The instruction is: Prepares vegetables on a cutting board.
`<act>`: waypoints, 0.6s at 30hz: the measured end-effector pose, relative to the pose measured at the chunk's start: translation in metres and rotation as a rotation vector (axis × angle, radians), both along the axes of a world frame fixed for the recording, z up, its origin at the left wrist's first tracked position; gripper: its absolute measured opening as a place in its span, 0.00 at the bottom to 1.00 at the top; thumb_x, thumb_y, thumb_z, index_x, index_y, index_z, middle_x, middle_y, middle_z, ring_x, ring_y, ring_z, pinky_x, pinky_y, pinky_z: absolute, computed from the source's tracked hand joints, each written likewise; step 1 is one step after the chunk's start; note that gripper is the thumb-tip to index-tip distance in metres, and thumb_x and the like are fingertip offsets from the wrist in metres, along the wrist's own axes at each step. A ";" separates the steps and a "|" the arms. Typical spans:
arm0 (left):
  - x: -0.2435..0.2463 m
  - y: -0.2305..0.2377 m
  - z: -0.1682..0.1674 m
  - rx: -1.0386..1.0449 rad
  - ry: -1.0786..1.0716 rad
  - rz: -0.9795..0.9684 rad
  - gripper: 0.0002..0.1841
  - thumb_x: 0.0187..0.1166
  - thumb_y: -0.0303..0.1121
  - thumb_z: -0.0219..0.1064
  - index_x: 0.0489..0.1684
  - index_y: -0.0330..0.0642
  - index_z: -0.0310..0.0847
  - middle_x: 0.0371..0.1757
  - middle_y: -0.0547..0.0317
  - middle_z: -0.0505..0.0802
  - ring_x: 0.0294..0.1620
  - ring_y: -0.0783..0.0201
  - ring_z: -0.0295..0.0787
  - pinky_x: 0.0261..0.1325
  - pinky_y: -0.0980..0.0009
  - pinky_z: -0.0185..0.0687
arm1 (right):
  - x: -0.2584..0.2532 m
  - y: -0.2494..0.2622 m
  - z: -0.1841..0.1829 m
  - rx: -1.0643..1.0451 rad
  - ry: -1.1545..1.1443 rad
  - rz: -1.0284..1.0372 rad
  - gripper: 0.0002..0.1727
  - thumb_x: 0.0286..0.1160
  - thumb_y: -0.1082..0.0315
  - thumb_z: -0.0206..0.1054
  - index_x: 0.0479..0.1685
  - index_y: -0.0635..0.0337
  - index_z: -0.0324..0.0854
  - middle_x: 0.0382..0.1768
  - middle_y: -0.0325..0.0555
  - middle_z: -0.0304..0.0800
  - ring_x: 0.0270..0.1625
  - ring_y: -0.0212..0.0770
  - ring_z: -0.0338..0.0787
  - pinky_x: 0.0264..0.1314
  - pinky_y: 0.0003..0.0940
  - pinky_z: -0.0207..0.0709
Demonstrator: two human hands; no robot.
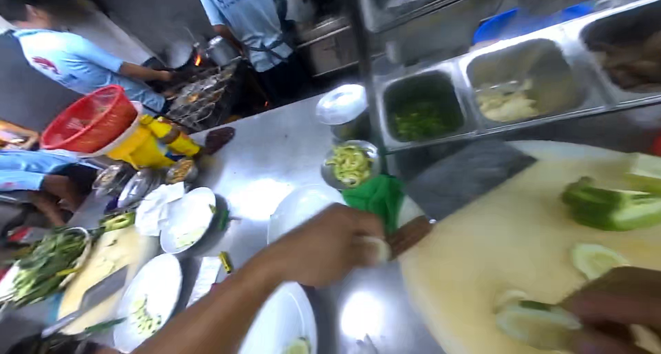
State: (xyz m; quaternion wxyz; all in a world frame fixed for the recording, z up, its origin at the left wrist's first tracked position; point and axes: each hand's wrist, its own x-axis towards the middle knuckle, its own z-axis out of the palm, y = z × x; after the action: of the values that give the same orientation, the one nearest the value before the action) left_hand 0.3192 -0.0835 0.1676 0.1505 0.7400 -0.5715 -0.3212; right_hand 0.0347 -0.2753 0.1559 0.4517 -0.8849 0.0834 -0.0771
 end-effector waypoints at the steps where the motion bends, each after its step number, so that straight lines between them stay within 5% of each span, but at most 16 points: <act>1: 0.028 0.024 -0.001 0.068 -0.060 0.075 0.03 0.77 0.33 0.74 0.37 0.46 0.89 0.30 0.65 0.90 0.30 0.71 0.86 0.35 0.67 0.85 | 0.026 0.022 -0.001 0.020 -0.018 0.009 0.13 0.80 0.66 0.70 0.45 0.71 0.89 0.38 0.62 0.92 0.39 0.51 0.91 0.44 0.47 0.85; 6: 0.137 0.095 -0.072 0.468 -0.169 0.202 0.08 0.82 0.34 0.70 0.48 0.40 0.89 0.40 0.52 0.92 0.43 0.55 0.90 0.53 0.50 0.86 | 0.180 0.126 -0.042 0.053 0.099 -0.182 0.05 0.73 0.65 0.72 0.36 0.54 0.91 0.32 0.40 0.91 0.37 0.39 0.91 0.42 0.42 0.85; 11: 0.163 0.114 -0.119 0.452 -0.398 0.119 0.18 0.79 0.34 0.70 0.67 0.49 0.87 0.64 0.52 0.89 0.66 0.48 0.86 0.65 0.44 0.84 | 0.287 0.161 -0.082 0.152 0.467 -0.210 0.07 0.80 0.63 0.70 0.39 0.55 0.90 0.32 0.43 0.88 0.38 0.41 0.88 0.43 0.44 0.83; 14: 0.174 0.124 -0.109 0.327 -0.497 0.106 0.18 0.78 0.33 0.71 0.67 0.51 0.87 0.64 0.56 0.88 0.66 0.52 0.86 0.61 0.49 0.87 | 0.324 0.177 -0.101 0.130 0.552 -0.199 0.10 0.82 0.61 0.68 0.40 0.56 0.90 0.33 0.45 0.89 0.38 0.43 0.89 0.43 0.45 0.83; 18: 0.190 0.148 -0.078 0.119 -0.437 0.259 0.17 0.78 0.31 0.72 0.66 0.50 0.86 0.58 0.58 0.90 0.50 0.57 0.91 0.54 0.50 0.90 | 0.357 0.191 -0.125 0.088 0.613 -0.191 0.11 0.79 0.60 0.69 0.35 0.58 0.91 0.33 0.50 0.90 0.38 0.48 0.90 0.41 0.51 0.83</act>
State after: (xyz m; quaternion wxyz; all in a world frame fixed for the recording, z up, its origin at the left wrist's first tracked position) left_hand 0.5097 0.0647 0.0895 0.0195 0.8664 -0.4709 -0.1649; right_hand 0.3917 -0.0839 0.0309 0.4339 -0.8348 0.3016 0.1546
